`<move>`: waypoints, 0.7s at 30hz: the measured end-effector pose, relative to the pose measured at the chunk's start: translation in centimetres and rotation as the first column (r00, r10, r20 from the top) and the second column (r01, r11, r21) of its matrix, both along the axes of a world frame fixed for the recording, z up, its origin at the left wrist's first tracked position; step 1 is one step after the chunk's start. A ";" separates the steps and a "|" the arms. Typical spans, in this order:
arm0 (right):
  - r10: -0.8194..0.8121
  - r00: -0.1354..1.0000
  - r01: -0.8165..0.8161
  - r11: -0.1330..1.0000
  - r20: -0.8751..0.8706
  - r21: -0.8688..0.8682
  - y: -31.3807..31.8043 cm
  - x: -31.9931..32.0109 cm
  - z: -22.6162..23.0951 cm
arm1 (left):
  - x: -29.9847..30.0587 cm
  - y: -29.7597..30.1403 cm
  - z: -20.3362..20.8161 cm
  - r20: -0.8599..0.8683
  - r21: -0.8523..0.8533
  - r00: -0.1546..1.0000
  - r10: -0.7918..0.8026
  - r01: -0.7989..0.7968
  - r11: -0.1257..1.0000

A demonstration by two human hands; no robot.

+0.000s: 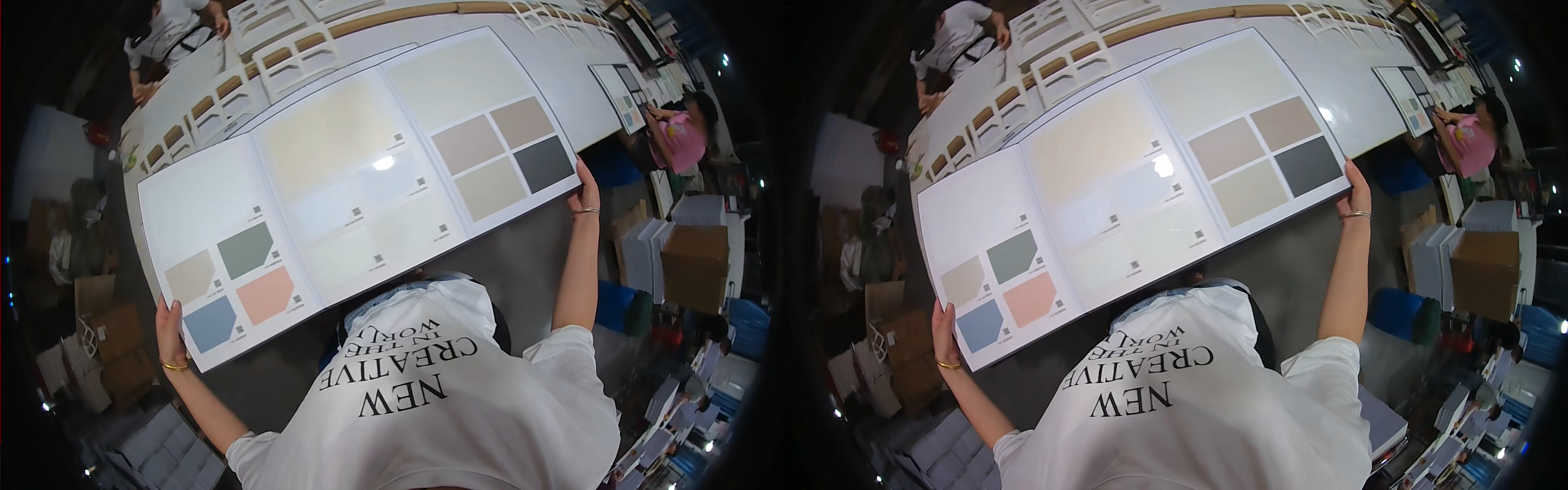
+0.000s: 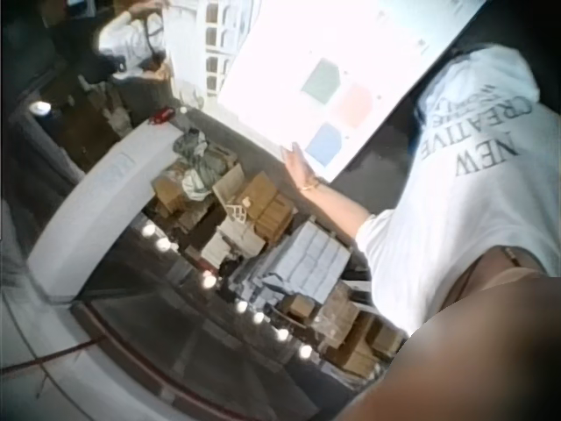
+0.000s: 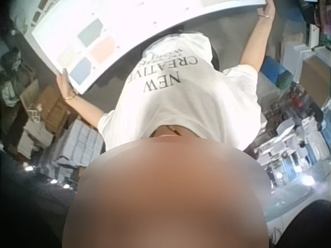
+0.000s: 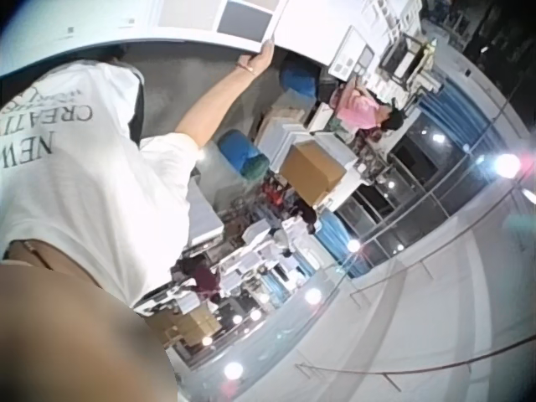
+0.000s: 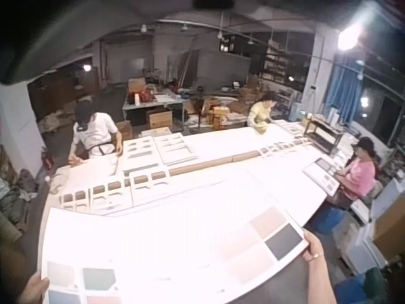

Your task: Organizing color or material samples in a large binder by placing plastic templates over them.

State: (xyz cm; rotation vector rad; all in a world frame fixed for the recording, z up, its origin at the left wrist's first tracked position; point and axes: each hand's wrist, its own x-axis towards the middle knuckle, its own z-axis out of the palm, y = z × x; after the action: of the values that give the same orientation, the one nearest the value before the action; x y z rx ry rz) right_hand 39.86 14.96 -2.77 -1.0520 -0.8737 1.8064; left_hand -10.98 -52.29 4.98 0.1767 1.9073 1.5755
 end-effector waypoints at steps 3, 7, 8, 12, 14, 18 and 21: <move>-0.177 0.949 0.133 0.975 -0.260 -0.179 4.0 4.0 0.8 | 4.2 7.2 -0.1 0.036 0.084 0.999 -0.028 0.025 0.996; -0.181 0.966 0.126 0.953 -0.183 -0.274 1.6 3.8 -3.7 | 8.8 17.7 0.6 0.050 0.158 0.958 -0.281 0.270 0.950; -0.197 0.971 0.142 0.931 -0.136 -0.336 0.6 2.6 -4.1 | 9.9 19.9 0.8 0.045 0.158 0.948 -0.315 0.305 0.939; -0.384 0.910 0.296 0.866 -0.157 -0.403 2.4 3.5 -5.7 | 12.5 28.8 3.3 -0.006 0.169 0.922 -0.388 0.383 0.908; -0.449 0.890 0.376 0.823 -0.081 -0.426 5.4 5.7 -7.4 | 13.9 32.7 4.6 -0.020 0.179 0.917 -0.399 0.396 0.901; -0.505 0.862 0.483 0.794 0.041 -0.369 13.7 12.3 -9.2 | 18.7 41.6 5.5 0.071 0.279 0.877 -0.475 0.439 0.854; -0.408 0.888 0.362 0.905 -0.211 -0.224 17.4 13.7 -6.7 | 22.7 47.5 2.8 0.150 0.334 0.852 -0.502 0.434 0.837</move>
State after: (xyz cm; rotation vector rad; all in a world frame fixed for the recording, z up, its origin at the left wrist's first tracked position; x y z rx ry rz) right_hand 53.51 32.39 -9.51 -0.9950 -0.3194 1.6473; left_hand 11.74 -4.83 7.78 0.5252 1.3125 1.4434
